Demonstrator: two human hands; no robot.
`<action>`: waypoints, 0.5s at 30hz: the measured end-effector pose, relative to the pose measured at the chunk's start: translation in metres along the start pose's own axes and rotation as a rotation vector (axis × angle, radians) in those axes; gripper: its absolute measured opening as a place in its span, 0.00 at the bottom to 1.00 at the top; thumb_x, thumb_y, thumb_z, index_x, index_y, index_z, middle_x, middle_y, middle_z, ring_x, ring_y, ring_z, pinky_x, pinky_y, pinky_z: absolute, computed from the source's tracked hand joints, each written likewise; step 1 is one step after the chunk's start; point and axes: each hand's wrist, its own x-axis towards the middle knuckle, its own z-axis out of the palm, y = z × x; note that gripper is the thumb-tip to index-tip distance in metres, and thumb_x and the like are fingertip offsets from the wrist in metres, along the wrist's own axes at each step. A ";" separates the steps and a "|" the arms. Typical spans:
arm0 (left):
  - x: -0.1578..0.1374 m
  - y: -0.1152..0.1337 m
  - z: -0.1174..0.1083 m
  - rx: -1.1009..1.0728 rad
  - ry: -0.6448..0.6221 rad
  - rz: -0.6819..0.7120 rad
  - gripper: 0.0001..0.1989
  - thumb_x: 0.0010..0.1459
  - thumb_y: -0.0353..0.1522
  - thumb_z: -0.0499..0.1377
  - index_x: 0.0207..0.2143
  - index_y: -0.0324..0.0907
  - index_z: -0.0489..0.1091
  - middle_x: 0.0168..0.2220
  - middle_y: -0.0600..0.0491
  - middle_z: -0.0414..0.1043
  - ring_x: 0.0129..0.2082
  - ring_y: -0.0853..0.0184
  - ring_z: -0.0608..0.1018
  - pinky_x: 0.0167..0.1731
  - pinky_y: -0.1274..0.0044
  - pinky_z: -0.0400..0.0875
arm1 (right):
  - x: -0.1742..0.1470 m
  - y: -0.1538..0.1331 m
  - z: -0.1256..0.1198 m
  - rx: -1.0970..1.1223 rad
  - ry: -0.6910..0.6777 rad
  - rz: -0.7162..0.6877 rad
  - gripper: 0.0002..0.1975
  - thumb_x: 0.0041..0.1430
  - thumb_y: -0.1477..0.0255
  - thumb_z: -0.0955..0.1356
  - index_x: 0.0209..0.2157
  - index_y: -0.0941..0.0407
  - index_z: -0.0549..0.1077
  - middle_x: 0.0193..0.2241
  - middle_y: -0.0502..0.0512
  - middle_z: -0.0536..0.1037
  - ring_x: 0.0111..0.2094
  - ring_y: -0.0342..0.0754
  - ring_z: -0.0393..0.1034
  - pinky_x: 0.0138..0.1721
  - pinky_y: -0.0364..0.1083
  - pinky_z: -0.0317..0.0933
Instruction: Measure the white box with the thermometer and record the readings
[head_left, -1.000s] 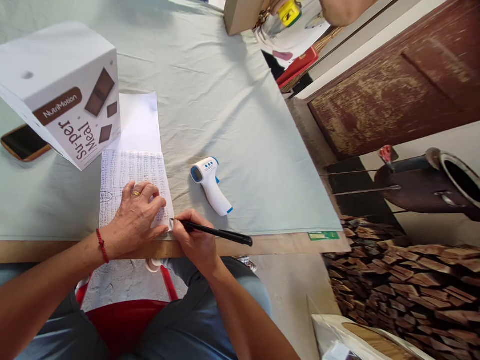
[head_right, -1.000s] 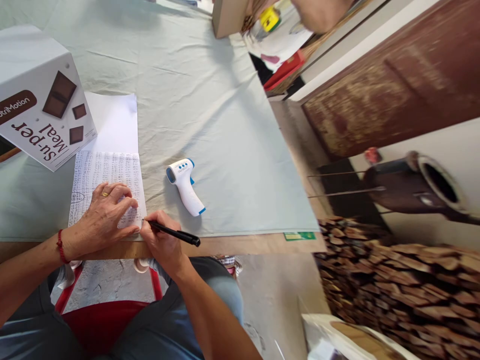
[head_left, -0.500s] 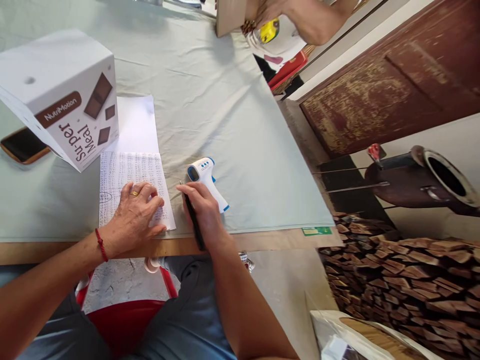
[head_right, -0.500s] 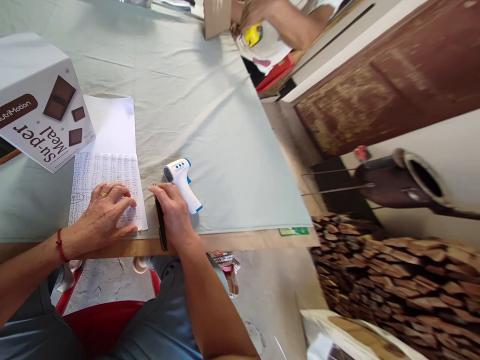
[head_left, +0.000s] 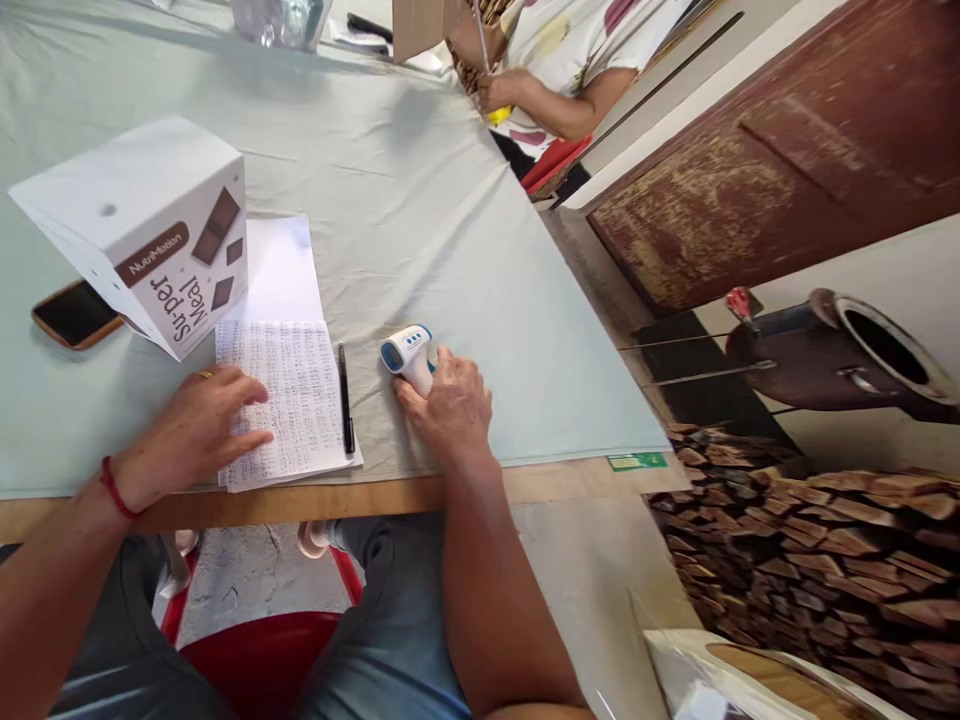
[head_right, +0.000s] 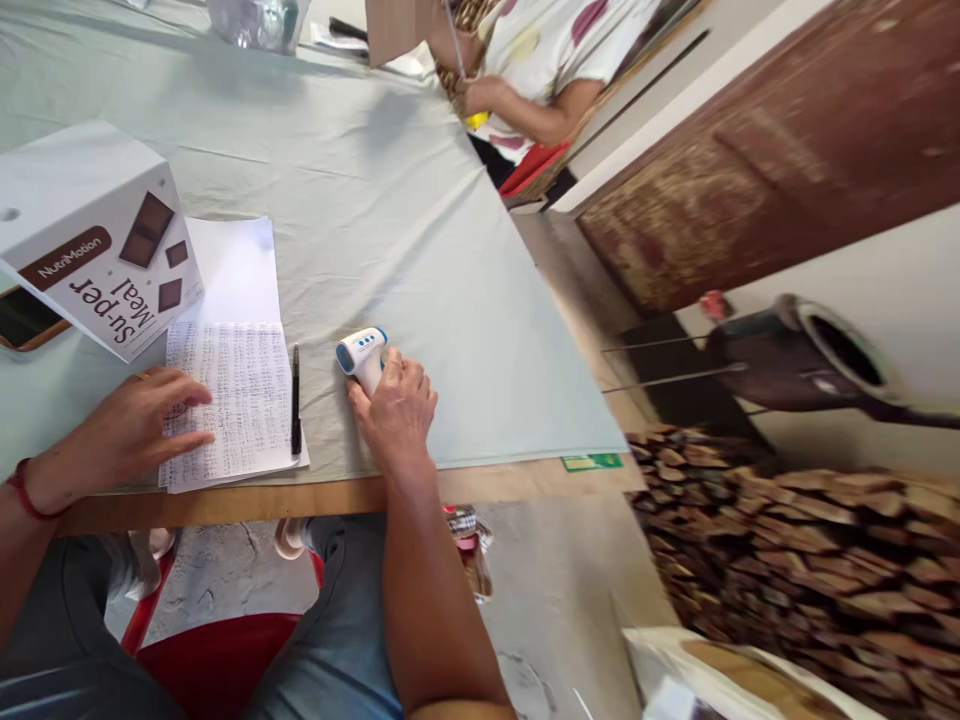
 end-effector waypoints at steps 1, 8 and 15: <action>-0.003 -0.003 -0.007 -0.037 0.088 -0.050 0.10 0.59 0.39 0.61 0.38 0.43 0.70 0.37 0.51 0.73 0.38 0.59 0.76 0.41 0.64 0.71 | 0.001 0.001 -0.001 -0.023 -0.091 0.073 0.26 0.60 0.63 0.68 0.56 0.62 0.70 0.48 0.70 0.73 0.49 0.64 0.67 0.47 0.58 0.63; -0.010 -0.030 -0.020 -0.099 0.966 -0.266 0.25 0.51 0.41 0.69 0.45 0.45 0.61 0.46 0.50 0.64 0.44 0.61 0.73 0.47 0.60 0.72 | 0.001 -0.037 0.001 0.717 -0.136 0.108 0.24 0.54 0.56 0.68 0.45 0.58 0.75 0.39 0.60 0.77 0.40 0.56 0.70 0.41 0.51 0.64; 0.011 -0.061 -0.011 -0.227 0.878 -0.339 0.54 0.34 0.32 0.77 0.61 0.44 0.52 0.60 0.38 0.54 0.63 0.47 0.61 0.60 0.53 0.65 | -0.035 -0.104 0.003 1.554 -0.505 0.116 0.21 0.51 0.51 0.71 0.26 0.55 0.70 0.23 0.50 0.68 0.25 0.44 0.59 0.28 0.45 0.56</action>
